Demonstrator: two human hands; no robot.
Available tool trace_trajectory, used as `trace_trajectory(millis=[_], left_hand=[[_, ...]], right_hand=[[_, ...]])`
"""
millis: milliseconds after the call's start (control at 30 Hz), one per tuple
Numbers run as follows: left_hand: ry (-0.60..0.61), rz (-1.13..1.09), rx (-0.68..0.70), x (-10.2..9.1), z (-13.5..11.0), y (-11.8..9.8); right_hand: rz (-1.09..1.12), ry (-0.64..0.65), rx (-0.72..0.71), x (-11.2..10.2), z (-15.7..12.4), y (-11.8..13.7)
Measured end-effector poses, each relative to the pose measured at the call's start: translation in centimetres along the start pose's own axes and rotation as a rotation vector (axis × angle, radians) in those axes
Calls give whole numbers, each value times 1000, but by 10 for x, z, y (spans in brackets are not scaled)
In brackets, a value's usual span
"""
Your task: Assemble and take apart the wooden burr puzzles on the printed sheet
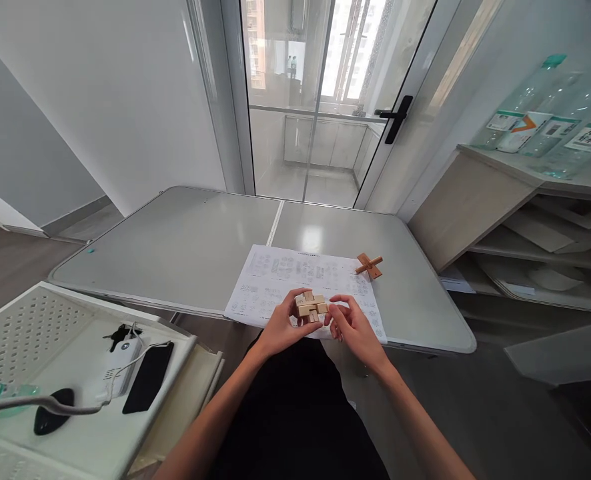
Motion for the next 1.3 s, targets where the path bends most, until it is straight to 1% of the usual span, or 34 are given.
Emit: trace_trajectory(millis=[200,433,667,967,1133,1300], left_hand=[[1,7,-1,-1,1,1],[-6,8,1,-1,1,1],[2,6,-3,0,1,0],[1,12,-3,0,0,0],[0,18,-2,0,0,0],[5,47,2,0,2,2]], right_hand=[[-20,33,-5,1,0,-4],[-61,45,-12,3,-1,-1],[-49,56,-8,4,-3,-4],[-45,66,-15,6,-2,0],[-71,57,-11,6,-1,1],[-141,90,-20,6,-2,3]])
Point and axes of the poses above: each hand's wrist, its own z-axis towards the middle knuckle, its own x-axis out of the palm, y = z × x, the point moved 3 cm from there along z, towards the middle knuckle, and after that the axes turned 4 degrees about y, right-handed, at the moved point
